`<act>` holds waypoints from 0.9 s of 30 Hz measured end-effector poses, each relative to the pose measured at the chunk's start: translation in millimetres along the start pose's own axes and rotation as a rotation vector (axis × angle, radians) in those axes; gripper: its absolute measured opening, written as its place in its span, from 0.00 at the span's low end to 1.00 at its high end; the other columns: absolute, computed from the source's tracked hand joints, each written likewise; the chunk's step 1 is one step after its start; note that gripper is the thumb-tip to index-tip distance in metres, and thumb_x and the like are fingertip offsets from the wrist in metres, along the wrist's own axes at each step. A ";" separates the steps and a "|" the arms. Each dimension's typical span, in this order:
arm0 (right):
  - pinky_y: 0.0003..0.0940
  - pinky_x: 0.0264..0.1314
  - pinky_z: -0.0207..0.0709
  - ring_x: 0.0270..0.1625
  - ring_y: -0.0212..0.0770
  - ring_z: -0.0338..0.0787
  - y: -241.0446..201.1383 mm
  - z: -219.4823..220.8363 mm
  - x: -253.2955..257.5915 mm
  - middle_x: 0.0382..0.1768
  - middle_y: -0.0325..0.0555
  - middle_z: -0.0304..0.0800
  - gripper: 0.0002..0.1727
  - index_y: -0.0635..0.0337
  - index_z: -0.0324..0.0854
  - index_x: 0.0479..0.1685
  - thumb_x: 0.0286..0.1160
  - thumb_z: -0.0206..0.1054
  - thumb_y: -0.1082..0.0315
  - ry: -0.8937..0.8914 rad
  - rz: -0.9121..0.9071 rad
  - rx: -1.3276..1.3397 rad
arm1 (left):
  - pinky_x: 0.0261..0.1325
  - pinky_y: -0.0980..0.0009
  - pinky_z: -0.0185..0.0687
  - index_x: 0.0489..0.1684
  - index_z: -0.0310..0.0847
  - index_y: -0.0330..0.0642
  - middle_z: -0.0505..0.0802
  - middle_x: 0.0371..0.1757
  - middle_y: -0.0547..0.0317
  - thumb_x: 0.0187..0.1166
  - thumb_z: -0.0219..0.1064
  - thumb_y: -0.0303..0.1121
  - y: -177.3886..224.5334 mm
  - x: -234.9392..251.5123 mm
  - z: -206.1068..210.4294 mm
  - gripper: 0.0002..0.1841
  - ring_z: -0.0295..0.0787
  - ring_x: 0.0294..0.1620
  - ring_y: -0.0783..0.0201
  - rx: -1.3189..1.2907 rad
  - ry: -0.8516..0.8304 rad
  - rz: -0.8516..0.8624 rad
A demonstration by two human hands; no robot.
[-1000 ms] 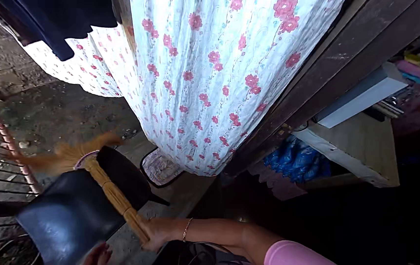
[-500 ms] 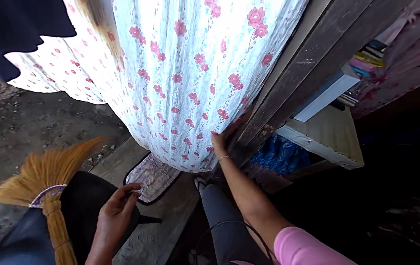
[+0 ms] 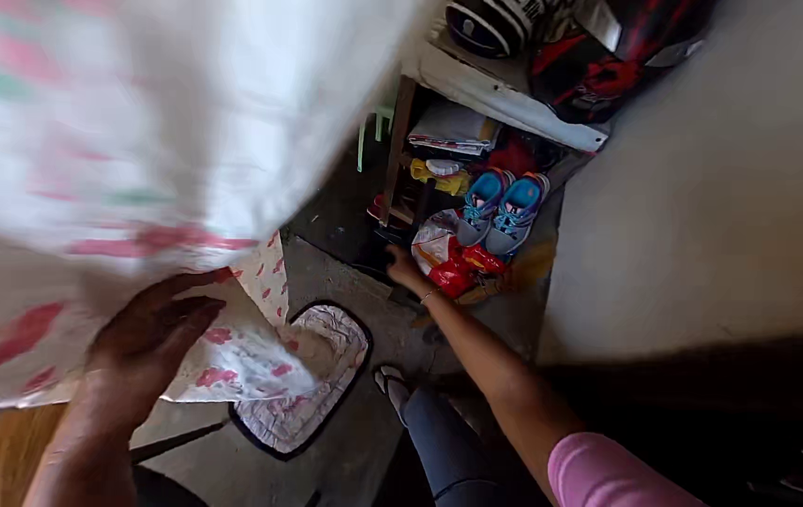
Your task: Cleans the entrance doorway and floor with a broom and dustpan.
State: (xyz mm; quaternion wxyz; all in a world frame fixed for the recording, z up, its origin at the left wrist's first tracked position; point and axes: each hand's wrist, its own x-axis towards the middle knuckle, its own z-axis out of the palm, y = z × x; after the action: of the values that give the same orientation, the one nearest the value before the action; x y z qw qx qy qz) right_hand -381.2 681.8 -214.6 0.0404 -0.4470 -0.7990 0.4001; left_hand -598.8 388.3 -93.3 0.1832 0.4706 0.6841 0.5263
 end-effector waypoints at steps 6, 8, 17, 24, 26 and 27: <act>0.71 0.72 0.74 0.78 0.80 0.72 50.0 -83.1 141.5 0.88 0.78 0.51 0.47 0.61 0.52 0.93 0.70 0.71 0.74 0.346 0.145 -0.290 | 0.56 0.78 0.88 0.66 0.83 0.45 0.93 0.58 0.70 0.79 0.66 0.37 -42.5 81.2 -2.0 0.18 0.92 0.48 0.78 -0.029 0.001 -0.030; 0.75 0.71 0.71 0.78 0.81 0.72 63.8 -98.3 176.9 0.89 0.78 0.50 0.44 0.62 0.56 0.92 0.71 0.69 0.74 0.307 0.129 -0.396 | 0.55 0.77 0.89 0.64 0.83 0.44 0.93 0.56 0.70 0.77 0.65 0.34 -46.7 104.8 5.2 0.17 0.92 0.46 0.78 -0.028 0.011 -0.082; 0.69 0.73 0.72 0.71 0.72 0.82 33.5 -102.6 199.3 0.63 0.73 0.84 0.14 0.69 0.87 0.57 0.76 0.67 0.74 0.104 -0.131 -0.415 | 0.57 0.49 0.83 0.70 0.76 0.29 0.88 0.62 0.34 0.85 0.61 0.25 -37.7 175.7 64.3 0.18 0.89 0.48 0.51 0.241 -0.063 -0.270; 0.59 0.51 0.83 0.53 0.56 0.92 -100.5 -60.3 68.3 0.48 0.58 0.92 0.14 0.61 0.91 0.46 0.70 0.75 0.61 0.134 -0.453 -0.325 | 0.74 0.38 0.75 0.80 0.67 0.24 0.82 0.73 0.26 0.74 0.76 0.26 -45.9 164.6 194.2 0.34 0.80 0.74 0.34 0.213 -0.293 -0.263; 0.50 0.38 0.83 0.43 0.50 0.92 -113.9 -55.8 31.0 0.40 0.52 0.90 0.12 0.59 0.91 0.40 0.64 0.79 0.61 0.234 -0.602 -0.212 | 0.70 0.32 0.73 0.63 0.78 0.16 0.88 0.57 0.19 0.74 0.74 0.24 -32.7 149.2 214.6 0.23 0.85 0.64 0.26 0.305 -0.119 -0.296; 0.45 0.35 0.82 0.40 0.48 0.91 -111.6 -55.8 20.1 0.40 0.53 0.90 0.13 0.62 0.91 0.44 0.64 0.80 0.64 0.236 -0.653 -0.081 | 0.68 0.31 0.72 0.59 0.80 0.15 0.89 0.53 0.18 0.76 0.72 0.25 -26.5 143.0 216.9 0.20 0.86 0.61 0.23 0.343 -0.056 -0.356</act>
State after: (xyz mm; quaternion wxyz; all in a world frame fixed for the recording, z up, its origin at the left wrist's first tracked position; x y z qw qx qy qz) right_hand -445.7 699.2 -107.3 0.2406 -0.2123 -0.9049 0.2795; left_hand -519.1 626.7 -164.1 0.2093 0.3814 0.8302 0.3486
